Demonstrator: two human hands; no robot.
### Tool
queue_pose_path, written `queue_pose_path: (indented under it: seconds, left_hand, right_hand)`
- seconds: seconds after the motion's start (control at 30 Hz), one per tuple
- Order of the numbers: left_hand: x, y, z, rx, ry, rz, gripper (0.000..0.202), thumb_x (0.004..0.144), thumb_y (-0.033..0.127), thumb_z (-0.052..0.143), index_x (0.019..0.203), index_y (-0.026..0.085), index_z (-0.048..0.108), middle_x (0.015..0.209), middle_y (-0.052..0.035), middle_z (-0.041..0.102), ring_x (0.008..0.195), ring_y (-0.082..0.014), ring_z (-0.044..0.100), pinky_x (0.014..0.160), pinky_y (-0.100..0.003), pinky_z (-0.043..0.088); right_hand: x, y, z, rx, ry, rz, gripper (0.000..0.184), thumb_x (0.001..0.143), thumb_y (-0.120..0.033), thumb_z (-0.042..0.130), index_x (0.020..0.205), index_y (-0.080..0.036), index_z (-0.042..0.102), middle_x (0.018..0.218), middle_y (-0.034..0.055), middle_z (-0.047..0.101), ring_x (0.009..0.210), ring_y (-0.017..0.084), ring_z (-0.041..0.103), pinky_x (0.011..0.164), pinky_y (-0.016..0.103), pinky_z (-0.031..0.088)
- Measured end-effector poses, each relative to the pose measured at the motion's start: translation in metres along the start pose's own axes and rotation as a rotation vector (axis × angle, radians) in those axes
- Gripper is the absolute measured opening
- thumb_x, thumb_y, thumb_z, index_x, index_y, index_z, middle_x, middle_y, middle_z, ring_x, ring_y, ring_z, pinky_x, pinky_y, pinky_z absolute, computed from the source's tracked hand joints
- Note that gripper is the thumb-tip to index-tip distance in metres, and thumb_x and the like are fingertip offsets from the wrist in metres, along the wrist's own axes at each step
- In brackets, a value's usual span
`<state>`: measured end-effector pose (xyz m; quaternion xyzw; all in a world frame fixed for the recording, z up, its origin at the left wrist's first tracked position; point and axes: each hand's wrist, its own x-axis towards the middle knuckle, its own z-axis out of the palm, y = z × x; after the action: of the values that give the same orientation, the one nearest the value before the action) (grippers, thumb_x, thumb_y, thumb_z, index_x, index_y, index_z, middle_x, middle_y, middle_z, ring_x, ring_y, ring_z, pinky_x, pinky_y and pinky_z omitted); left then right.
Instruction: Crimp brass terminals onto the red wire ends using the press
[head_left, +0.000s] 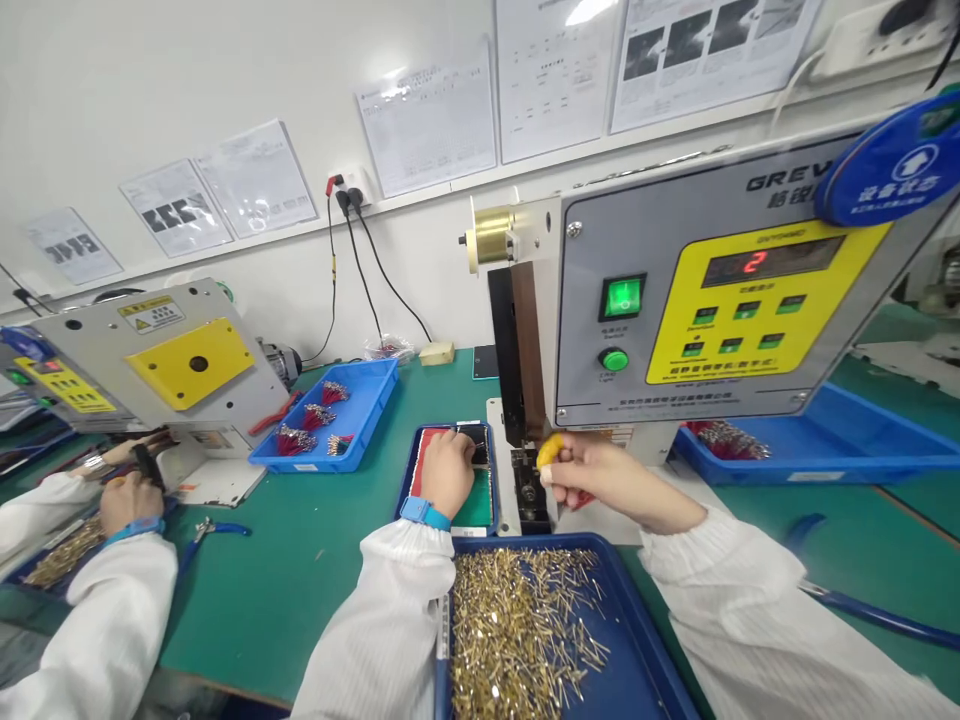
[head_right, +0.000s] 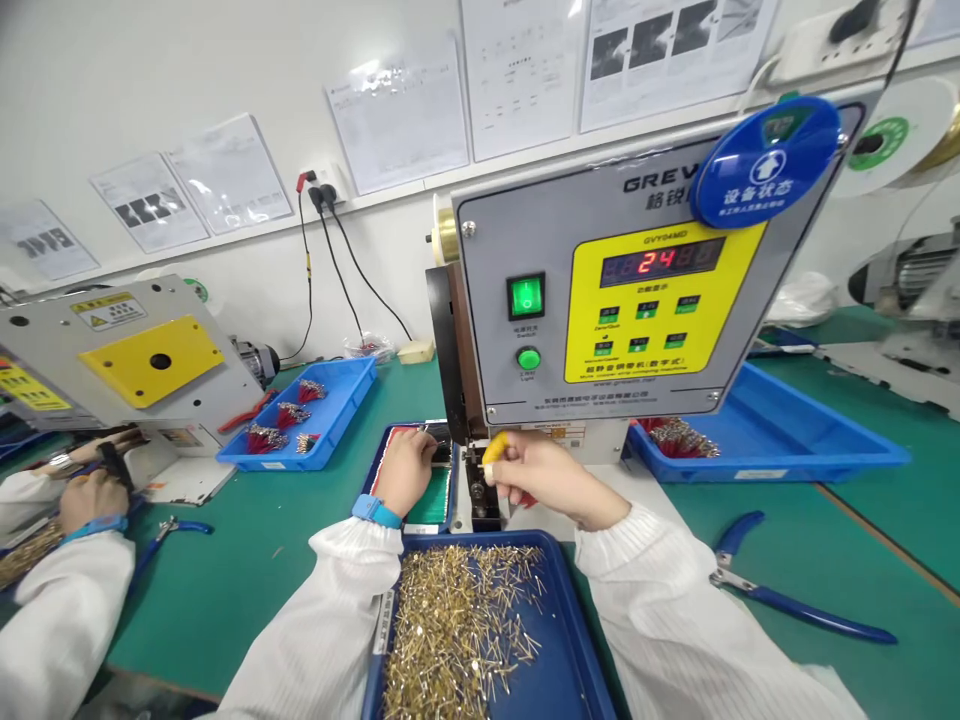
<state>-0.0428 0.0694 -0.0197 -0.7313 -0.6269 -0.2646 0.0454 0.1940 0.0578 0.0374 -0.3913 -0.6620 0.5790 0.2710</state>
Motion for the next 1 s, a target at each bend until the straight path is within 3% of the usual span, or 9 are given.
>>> queue_pose_path:
  seconds: [0.1,0.17,0.27,0.4,0.53,0.7,0.8,0.9,1.0]
  left_hand:
    - [-0.004,0.011,-0.006,-0.109,0.101,0.1,0.017,0.091,0.011,0.048,0.08,0.018,0.059,0.082,-0.0055,0.061,0.084,-0.0212,0.054,0.076,-0.033,0.043]
    - [-0.007,0.02,-0.01,-0.173,0.16,0.161,0.015,0.093,0.014,0.047,0.083,0.018,0.057,0.084,-0.005,0.061,0.084,-0.0207,0.054,0.076,-0.032,0.043]
    - [-0.011,0.031,-0.014,-0.229,0.223,0.235,0.014,0.095,0.016,0.045,0.088,0.018,0.057,0.087,-0.0052,0.061,0.085,-0.0199,0.054,0.077,-0.032,0.044]
    - [-0.013,0.037,-0.016,-0.267,0.276,0.279,0.014,0.097,0.017,0.045,0.093,0.018,0.058,0.089,-0.0056,0.061,0.085,-0.0184,0.056,0.077,-0.031,0.045]
    - [-0.014,0.039,-0.018,-0.307,0.28,0.283,0.016,0.097,0.016,0.044,0.096,0.018,0.06,0.091,-0.0047,0.062,0.085,-0.0157,0.058,0.075,-0.027,0.047]
    - [-0.015,0.042,-0.021,-0.298,0.277,0.276,0.019,0.097,0.016,0.042,0.096,0.019,0.061,0.089,-0.0044,0.063,0.083,-0.0153,0.06,0.073,-0.027,0.049]
    - [-0.015,0.042,-0.022,-0.29,0.26,0.266,0.021,0.098,0.018,0.04,0.096,0.02,0.061,0.091,-0.005,0.063,0.085,-0.0157,0.06,0.075,-0.028,0.05]
    - [-0.016,0.043,-0.022,-0.297,0.261,0.264,0.021,0.098,0.019,0.04,0.097,0.019,0.061,0.092,-0.0054,0.062,0.086,-0.0159,0.06,0.077,-0.028,0.05]
    - [-0.016,0.043,-0.022,-0.315,0.267,0.268,0.02,0.098,0.018,0.041,0.097,0.019,0.06,0.092,-0.0054,0.062,0.087,-0.0159,0.06,0.078,-0.028,0.049]
  right_hand:
    - [-0.009,-0.006,0.012,-0.179,-0.335,0.057,0.007,0.07,-0.02,0.058,0.077,-0.018,0.056,0.063,0.0001,0.062,0.052,0.013,0.058,0.048,0.023,0.044]
    - [-0.013,-0.009,0.025,-0.469,-0.439,0.057,0.006,0.068,-0.015,0.056,0.073,-0.018,0.058,0.062,0.001,0.062,0.053,0.016,0.059,0.048,0.024,0.042]
    - [-0.016,-0.006,0.046,-0.965,-0.325,-0.071,0.008,0.065,-0.01,0.057,0.068,-0.016,0.062,0.067,0.006,0.065,0.065,0.021,0.063,0.055,0.027,0.039]
    - [-0.014,0.002,0.057,-1.115,-0.294,-0.096,0.008,0.067,-0.015,0.062,0.073,-0.015,0.068,0.072,0.009,0.066,0.071,0.025,0.064,0.056,0.028,0.037]
    - [-0.009,0.002,0.046,-0.989,-0.313,-0.073,0.003,0.071,-0.015,0.064,0.072,-0.015,0.067,0.068,0.005,0.064,0.066,0.019,0.061,0.055,0.026,0.035]
    - [-0.005,-0.002,0.013,-0.272,-0.406,0.011,0.015,0.072,-0.029,0.068,0.073,-0.017,0.06,0.061,-0.0016,0.059,0.055,0.013,0.056,0.053,0.023,0.043]
    - [-0.002,-0.001,-0.001,0.024,-0.215,-0.004,0.024,0.072,-0.039,0.069,0.077,-0.018,0.058,0.065,-0.0013,0.059,0.055,0.011,0.055,0.051,0.022,0.044]
    - [0.005,0.004,-0.003,0.097,0.052,-0.002,0.026,0.073,-0.043,0.068,0.078,-0.02,0.057,0.061,-0.0014,0.057,0.05,0.01,0.051,0.044,0.02,0.039]
    - [0.014,0.011,0.004,0.112,0.205,-0.08,0.027,0.075,-0.044,0.066,0.074,-0.019,0.056,0.06,0.0001,0.057,0.049,0.01,0.05,0.045,0.022,0.039]
